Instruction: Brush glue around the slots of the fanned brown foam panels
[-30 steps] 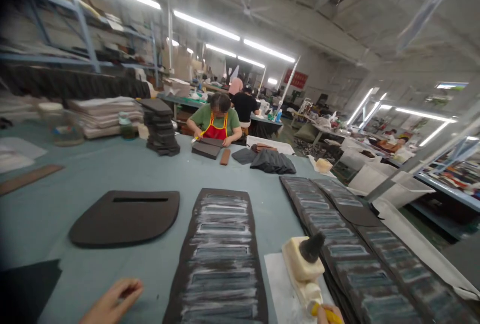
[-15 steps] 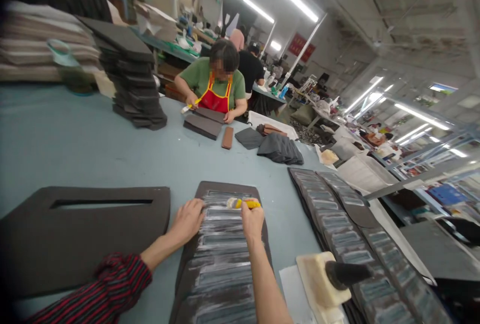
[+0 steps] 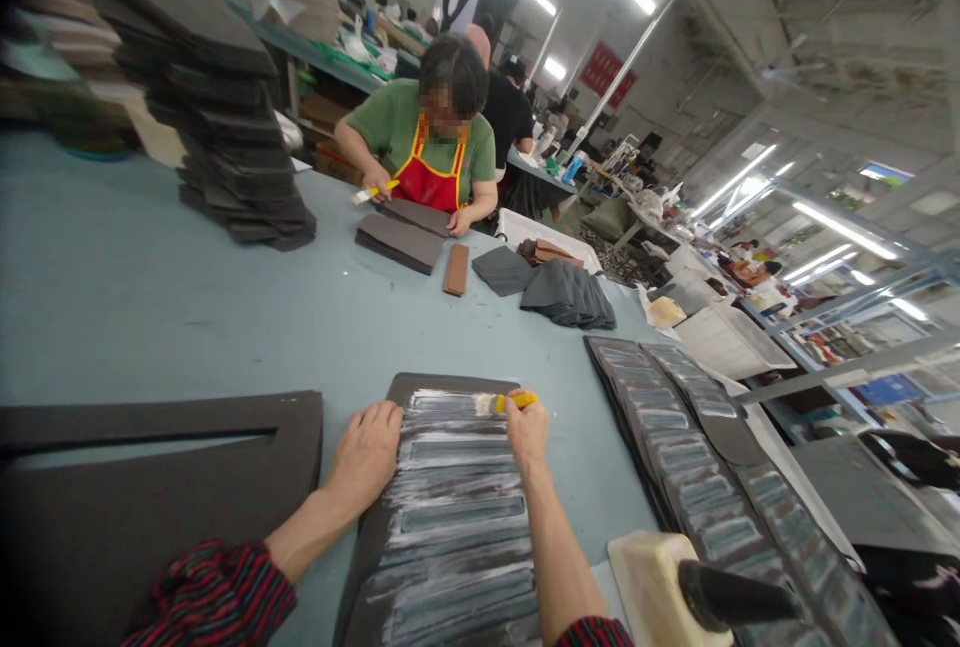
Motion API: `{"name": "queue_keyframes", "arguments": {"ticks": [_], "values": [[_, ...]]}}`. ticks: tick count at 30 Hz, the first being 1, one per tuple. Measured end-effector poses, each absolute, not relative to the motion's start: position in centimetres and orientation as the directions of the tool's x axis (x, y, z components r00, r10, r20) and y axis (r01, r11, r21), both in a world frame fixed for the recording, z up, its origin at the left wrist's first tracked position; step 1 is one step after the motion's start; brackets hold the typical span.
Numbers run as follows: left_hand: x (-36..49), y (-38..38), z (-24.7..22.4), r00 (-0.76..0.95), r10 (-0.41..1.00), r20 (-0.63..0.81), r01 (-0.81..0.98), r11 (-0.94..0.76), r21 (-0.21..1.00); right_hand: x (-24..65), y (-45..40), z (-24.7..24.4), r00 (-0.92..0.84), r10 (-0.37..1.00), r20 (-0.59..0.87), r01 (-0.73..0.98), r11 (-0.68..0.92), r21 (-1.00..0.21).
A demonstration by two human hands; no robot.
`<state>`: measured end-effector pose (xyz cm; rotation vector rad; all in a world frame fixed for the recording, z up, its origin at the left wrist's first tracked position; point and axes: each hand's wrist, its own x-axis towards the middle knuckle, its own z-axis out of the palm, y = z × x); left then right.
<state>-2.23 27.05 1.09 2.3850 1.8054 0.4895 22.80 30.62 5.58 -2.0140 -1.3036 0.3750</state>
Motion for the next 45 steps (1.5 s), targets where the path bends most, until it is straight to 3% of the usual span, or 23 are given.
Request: {"name": "queue_keyframes", "arguments": {"ticks": [3, 6, 9, 12, 15, 19, 30, 34, 37, 41, 45], "values": [[-2.3, 27.2, 1.2, 0.242, 0.952, 0.187, 0.915, -0.289, 0.283, 25.4, 30.4, 6.6, 0.521, 0.827, 0.211, 0.725, -0.299, -0.62], [-2.3, 27.2, 1.3, 0.252, 0.947, 0.198, 0.913, -0.301, 0.276, 21.5, 30.2, 6.7, 0.488, 0.839, 0.241, 0.711, -0.221, -0.668], [-2.3, 27.1, 1.0, 0.26, 0.94, 0.219, 0.915, -0.312, 0.255, 15.3, 30.0, 5.8, 0.296, 0.943, 0.154, 0.582, -0.05, -0.812], [-2.3, 27.1, 0.9, 0.272, 0.932, 0.238, 0.914, -0.328, 0.239, 13.6, 30.0, 4.6, 0.155, 0.983, 0.102, 0.533, 0.003, -0.846], [-2.4, 27.2, 1.0, 0.289, 0.929, 0.232, 0.909, -0.342, 0.238, 18.0, 30.0, 4.5, 0.321, 0.942, 0.103, 0.568, -0.104, -0.816], [-2.3, 27.4, 1.4, 0.287, 0.939, 0.189, 0.915, -0.327, 0.234, 25.1, 29.9, 5.6, 0.539, 0.812, 0.225, 0.68, -0.261, -0.685], [-2.2, 27.3, 1.5, 0.28, 0.945, 0.171, 0.915, -0.317, 0.25, 25.1, 29.8, 5.3, 0.461, 0.844, 0.274, 0.783, -0.242, -0.573], [-2.4, 27.4, 1.8, 0.274, 0.949, 0.157, 0.912, -0.308, 0.271, 25.2, 29.7, 5.9, 0.522, 0.817, 0.244, 0.743, -0.295, -0.601], [-2.5, 28.0, 2.2, 0.244, 0.964, 0.11, 0.905, -0.267, 0.331, 24.2, 30.2, 7.1, 0.503, 0.841, 0.2, 0.676, -0.238, -0.697], [-2.4, 29.0, 2.5, 0.19, 0.975, 0.115, 0.884, -0.221, 0.412, 21.1, 31.9, 8.3, 0.442, 0.895, 0.062, 0.465, -0.17, -0.869], [-1.8, 29.3, 1.8, 0.231, 0.959, 0.162, 0.885, -0.276, 0.376, 16.3, 33.7, 7.8, 0.378, 0.925, -0.043, 0.32, -0.175, -0.931]]}}
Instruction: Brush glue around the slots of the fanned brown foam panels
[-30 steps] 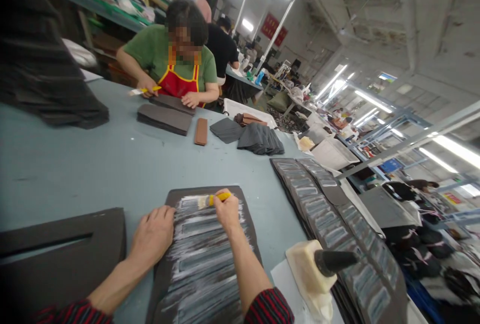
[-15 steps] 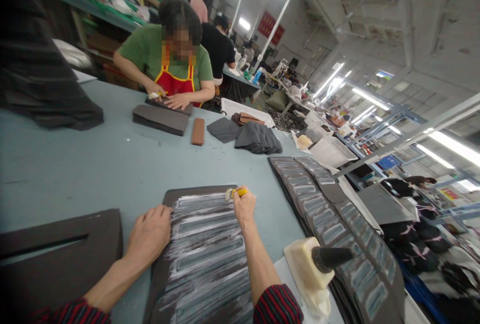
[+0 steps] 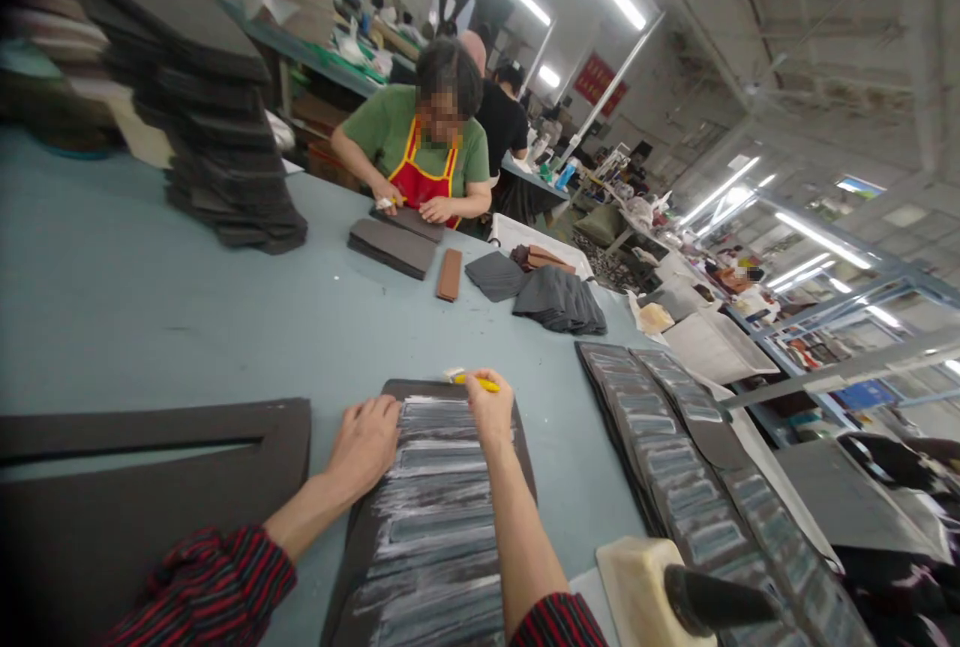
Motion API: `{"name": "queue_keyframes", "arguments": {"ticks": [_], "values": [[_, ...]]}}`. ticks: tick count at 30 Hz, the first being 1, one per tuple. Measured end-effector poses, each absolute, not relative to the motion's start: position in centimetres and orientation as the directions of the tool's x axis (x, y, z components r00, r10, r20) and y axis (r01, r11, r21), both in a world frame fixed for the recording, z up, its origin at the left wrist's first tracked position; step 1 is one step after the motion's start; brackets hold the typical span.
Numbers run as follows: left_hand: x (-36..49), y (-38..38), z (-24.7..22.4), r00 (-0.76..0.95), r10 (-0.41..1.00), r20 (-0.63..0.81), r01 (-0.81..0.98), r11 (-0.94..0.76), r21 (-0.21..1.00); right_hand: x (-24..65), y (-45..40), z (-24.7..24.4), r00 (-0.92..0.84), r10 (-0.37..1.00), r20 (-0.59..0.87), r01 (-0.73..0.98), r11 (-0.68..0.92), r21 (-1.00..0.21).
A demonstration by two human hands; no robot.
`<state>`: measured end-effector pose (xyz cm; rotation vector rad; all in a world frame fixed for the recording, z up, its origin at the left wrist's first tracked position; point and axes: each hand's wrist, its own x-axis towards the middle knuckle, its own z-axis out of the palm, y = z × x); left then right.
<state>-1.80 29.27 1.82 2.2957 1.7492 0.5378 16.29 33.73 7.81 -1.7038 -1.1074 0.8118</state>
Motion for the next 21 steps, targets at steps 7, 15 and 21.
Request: {"name": "queue_keyframes", "arguments": {"ticks": [7, 15, 21], "values": [[-1.5, 29.0, 1.6, 0.233, 0.962, 0.144, 0.915, -0.267, 0.302, 12.0, 35.8, 5.5, 0.269, 0.963, -0.019, 0.453, -0.144, -0.88], [-1.6, 29.1, 1.9, 0.227, 0.964, 0.139, 0.918, -0.259, 0.301, 12.5, 35.8, 6.3, 0.214, 0.971, 0.102, 0.636, -0.059, -0.77], [-1.7, 29.1, 1.7, 0.252, 0.957, 0.144, 0.91, -0.285, 0.3, 20.6, 36.1, 5.7, 0.424, 0.903, 0.068, 0.61, -0.229, -0.759]]}}
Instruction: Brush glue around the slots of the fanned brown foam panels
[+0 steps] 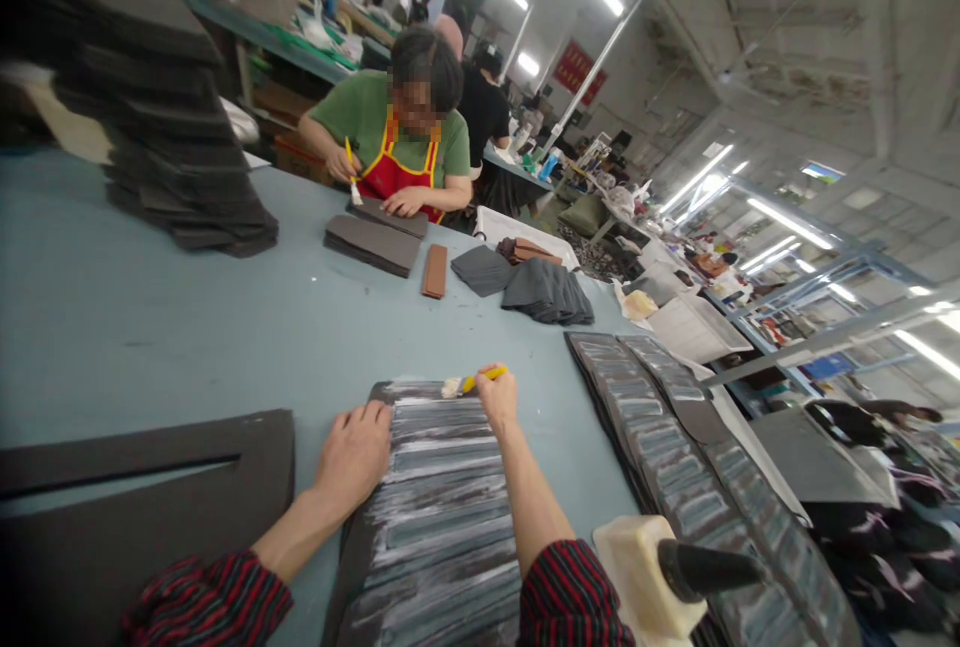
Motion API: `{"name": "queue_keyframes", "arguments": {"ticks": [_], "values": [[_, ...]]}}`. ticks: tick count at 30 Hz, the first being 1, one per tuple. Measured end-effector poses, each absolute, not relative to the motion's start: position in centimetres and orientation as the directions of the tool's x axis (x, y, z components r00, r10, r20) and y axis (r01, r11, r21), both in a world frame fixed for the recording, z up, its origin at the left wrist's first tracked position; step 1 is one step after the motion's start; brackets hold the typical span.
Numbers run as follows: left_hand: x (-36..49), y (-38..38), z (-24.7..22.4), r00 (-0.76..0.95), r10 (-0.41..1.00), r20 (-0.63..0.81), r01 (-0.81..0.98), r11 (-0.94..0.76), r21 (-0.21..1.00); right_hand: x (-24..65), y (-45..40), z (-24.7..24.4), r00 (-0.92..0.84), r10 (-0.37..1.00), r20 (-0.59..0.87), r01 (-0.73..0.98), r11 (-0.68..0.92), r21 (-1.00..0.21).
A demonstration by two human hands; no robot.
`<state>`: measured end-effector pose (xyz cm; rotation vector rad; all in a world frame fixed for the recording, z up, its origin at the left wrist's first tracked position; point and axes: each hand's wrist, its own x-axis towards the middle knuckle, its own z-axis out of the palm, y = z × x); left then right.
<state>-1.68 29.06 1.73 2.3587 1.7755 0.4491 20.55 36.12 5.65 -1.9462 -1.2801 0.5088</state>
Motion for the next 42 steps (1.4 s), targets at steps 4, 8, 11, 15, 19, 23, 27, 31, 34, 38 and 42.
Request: {"name": "queue_keyframes", "arguments": {"ticks": [4, 8, 11, 15, 19, 23, 27, 31, 34, 38, 42], "values": [[-1.7, 29.1, 1.6, 0.279, 0.947, 0.161, 0.911, -0.314, 0.267, 25.6, 36.2, 7.3, 0.519, 0.84, 0.156, 0.641, -0.262, -0.721], [-1.5, 29.1, 1.4, 0.293, 0.939, 0.18, 0.918, -0.329, 0.221, 23.2, 36.3, 7.8, 0.522, 0.828, 0.207, 0.653, -0.232, -0.721], [-1.4, 29.1, 1.3, 0.299, 0.935, 0.19, 0.923, -0.334, 0.192, 19.6, 36.5, 6.6, 0.34, 0.933, 0.118, 0.587, -0.112, -0.802], [-1.3, 29.1, 1.4, 0.313, 0.926, 0.21, 0.919, -0.351, 0.181, 20.8, 36.5, 5.8, 0.321, 0.946, 0.048, 0.566, -0.151, -0.81], [-1.3, 29.1, 1.2, 0.315, 0.924, 0.216, 0.924, -0.351, 0.155, 26.5, 36.2, 6.9, 0.51, 0.848, 0.143, 0.608, -0.238, -0.758], [-1.2, 29.0, 0.9, 0.312, 0.923, 0.224, 0.924, -0.35, 0.154, 28.3, 35.6, 7.2, 0.521, 0.832, 0.191, 0.642, -0.234, -0.73], [-1.2, 29.0, 0.7, 0.312, 0.917, 0.249, 0.922, -0.355, 0.152, 27.8, 35.0, 6.7, 0.528, 0.828, 0.185, 0.654, -0.258, -0.711], [-1.2, 29.0, 0.5, 0.312, 0.913, 0.262, 0.921, -0.358, 0.153, 28.1, 34.4, 6.6, 0.539, 0.819, 0.199, 0.671, -0.274, -0.689], [-1.1, 28.8, 0.6, 0.3, 0.917, 0.263, 0.923, -0.349, 0.161, 27.6, 34.2, 7.0, 0.54, 0.818, 0.196, 0.679, -0.287, -0.676], [-0.8, 28.6, 0.8, 0.282, 0.928, 0.242, 0.926, -0.329, 0.183, 23.1, 34.8, 7.1, 0.481, 0.857, 0.187, 0.656, -0.21, -0.725], [-0.6, 28.6, 1.0, 0.259, 0.94, 0.223, 0.933, -0.303, 0.193, 16.2, 35.7, 6.3, 0.255, 0.966, 0.05, 0.509, -0.09, -0.856]]}}
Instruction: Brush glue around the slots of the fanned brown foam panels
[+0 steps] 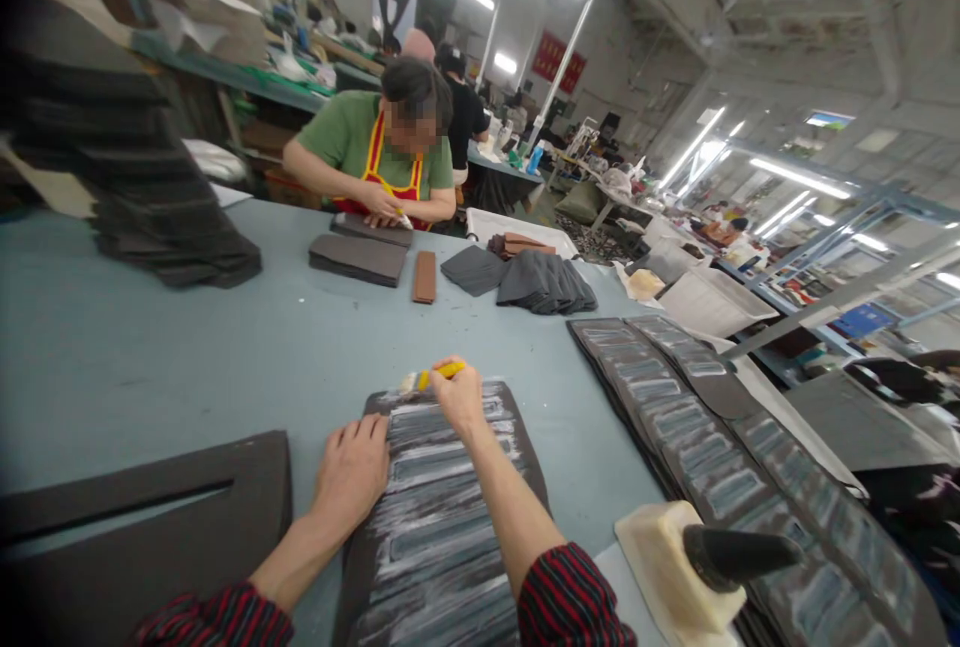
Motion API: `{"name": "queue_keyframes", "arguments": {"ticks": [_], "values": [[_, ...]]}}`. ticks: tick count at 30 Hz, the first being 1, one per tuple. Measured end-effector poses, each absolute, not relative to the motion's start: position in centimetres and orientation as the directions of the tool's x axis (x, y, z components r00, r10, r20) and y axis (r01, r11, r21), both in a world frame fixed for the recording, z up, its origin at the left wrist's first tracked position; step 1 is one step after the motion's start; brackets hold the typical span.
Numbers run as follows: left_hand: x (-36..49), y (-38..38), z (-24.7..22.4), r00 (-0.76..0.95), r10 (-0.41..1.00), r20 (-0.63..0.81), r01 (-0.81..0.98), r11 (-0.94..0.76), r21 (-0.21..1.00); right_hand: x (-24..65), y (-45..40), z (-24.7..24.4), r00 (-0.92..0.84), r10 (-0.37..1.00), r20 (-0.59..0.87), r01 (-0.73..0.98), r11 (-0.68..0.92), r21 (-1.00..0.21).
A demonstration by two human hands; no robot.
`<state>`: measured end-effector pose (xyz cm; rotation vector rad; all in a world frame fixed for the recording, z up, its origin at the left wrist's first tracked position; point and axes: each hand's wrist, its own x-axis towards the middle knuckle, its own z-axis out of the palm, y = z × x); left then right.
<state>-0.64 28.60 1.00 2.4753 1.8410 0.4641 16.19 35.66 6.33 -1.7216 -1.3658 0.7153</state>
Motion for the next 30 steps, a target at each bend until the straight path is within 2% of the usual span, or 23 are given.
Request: {"name": "queue_keyframes", "arguments": {"ticks": [2, 4, 7, 9, 12, 16, 20, 23, 25, 28, 30], "values": [[-0.7, 28.6, 1.1, 0.256, 0.942, 0.218, 0.931, -0.301, 0.206, 13.6, 36.0, 6.0, 0.172, 0.985, 0.009, 0.464, -0.073, -0.883], [-0.7, 28.6, 1.1, 0.257, 0.942, 0.218, 0.927, -0.304, 0.221, 12.0, 36.3, 6.1, 0.185, 0.983, -0.01, 0.504, -0.104, -0.858], [-0.8, 28.6, 1.0, 0.255, 0.939, 0.229, 0.925, -0.306, 0.225, 10.9, 36.3, 6.5, 0.295, 0.951, 0.091, 0.668, -0.137, -0.731], [-0.8, 28.6, 0.8, 0.249, 0.939, 0.237, 0.927, -0.302, 0.221, 10.9, 36.3, 6.6, 0.25, 0.956, 0.151, 0.732, -0.084, -0.676], [-1.0, 28.6, 0.6, 0.252, 0.937, 0.243, 0.925, -0.307, 0.224, 13.3, 36.1, 6.3, 0.204, 0.975, 0.088, 0.705, -0.084, -0.704], [-1.0, 28.6, 0.6, 0.259, 0.935, 0.243, 0.915, -0.318, 0.247, 20.9, 35.6, 6.6, 0.461, 0.882, 0.104, 0.695, -0.286, -0.66], [-1.1, 28.9, 0.8, 0.218, 0.953, 0.21, 0.905, -0.278, 0.322, 25.1, 34.7, 7.9, 0.548, 0.813, 0.196, 0.713, -0.331, -0.619], [-1.6, 29.2, 1.1, 0.137, 0.977, 0.165, 0.88, -0.197, 0.433, 21.8, 33.8, 7.6, 0.466, 0.864, 0.189, 0.677, -0.21, -0.705], [-2.2, 29.0, 1.3, 0.12, 0.976, 0.18, 0.87, -0.191, 0.455, 17.7, 33.0, 6.9, 0.34, 0.93, 0.141, 0.597, -0.098, -0.796], [-2.9, 28.1, 1.4, 0.221, 0.952, 0.211, 0.874, -0.289, 0.389, 12.9, 32.2, 5.7, 0.161, 0.98, 0.115, 0.518, 0.016, -0.855], [-3.2, 27.4, 1.3, 0.285, 0.937, 0.203, 0.878, -0.34, 0.337, 12.4, 31.9, 5.3, 0.124, 0.987, 0.1, 0.522, 0.021, -0.853]]}}
